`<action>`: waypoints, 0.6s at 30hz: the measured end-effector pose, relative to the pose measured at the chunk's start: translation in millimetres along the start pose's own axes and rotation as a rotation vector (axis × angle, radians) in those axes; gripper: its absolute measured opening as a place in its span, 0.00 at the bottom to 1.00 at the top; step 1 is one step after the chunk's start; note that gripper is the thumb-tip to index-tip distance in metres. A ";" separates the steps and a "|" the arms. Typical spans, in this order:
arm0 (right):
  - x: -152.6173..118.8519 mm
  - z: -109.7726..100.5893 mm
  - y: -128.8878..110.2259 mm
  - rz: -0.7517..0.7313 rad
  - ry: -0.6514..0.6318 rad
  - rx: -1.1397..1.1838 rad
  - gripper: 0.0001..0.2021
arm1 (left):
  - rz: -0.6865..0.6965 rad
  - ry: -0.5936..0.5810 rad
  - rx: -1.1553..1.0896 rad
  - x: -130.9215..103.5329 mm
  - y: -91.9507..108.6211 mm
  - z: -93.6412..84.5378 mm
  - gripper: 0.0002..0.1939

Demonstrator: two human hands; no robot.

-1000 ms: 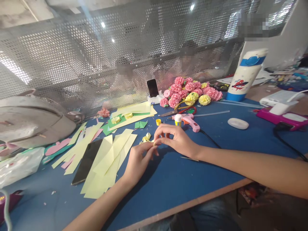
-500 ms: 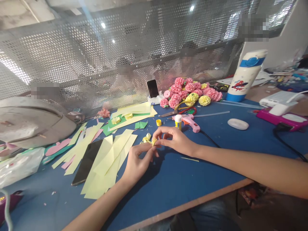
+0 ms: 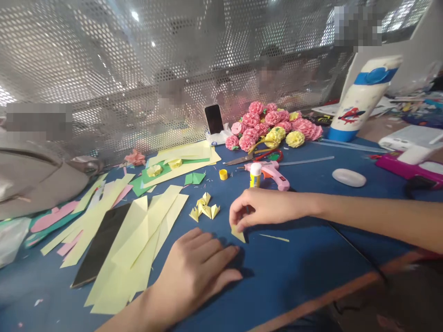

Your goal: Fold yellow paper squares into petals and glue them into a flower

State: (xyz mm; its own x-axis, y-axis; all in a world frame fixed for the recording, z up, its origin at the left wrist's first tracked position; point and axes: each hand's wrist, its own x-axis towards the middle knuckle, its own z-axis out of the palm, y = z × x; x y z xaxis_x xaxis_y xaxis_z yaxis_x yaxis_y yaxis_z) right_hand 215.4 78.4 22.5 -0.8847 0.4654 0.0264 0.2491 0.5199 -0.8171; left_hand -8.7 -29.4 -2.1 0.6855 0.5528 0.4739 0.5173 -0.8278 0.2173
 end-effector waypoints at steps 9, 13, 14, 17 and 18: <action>-0.7 12.6 2.3 -0.004 0.057 -0.338 0.08 | 0.083 -0.102 0.271 6.0 1.2 11.6 0.22; -5.1 15.9 9.5 -0.076 0.086 -0.364 0.09 | 0.105 -0.151 0.294 4.3 -0.9 13.1 0.22; -5.5 17.0 10.9 -0.071 0.093 -0.333 0.10 | 0.122 -0.161 0.307 4.0 -1.4 13.0 0.22; -4.3 19.7 13.5 -0.055 0.122 -0.248 0.10 | 0.147 -0.168 0.317 4.7 -3.0 12.9 0.21; -3.7 20.2 14.1 -0.056 0.125 -0.222 0.10 | 0.143 -0.167 0.312 5.3 -3.4 13.1 0.20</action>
State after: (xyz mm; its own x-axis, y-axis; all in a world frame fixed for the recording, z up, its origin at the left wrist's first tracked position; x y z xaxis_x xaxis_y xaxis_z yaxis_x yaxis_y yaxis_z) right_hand 214.2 69.5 -0.8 -0.8472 0.5096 0.1502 0.2941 0.6853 -0.6663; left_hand -0.1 -22.3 -11.5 0.8229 0.4632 0.3291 0.5239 -0.8427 -0.1239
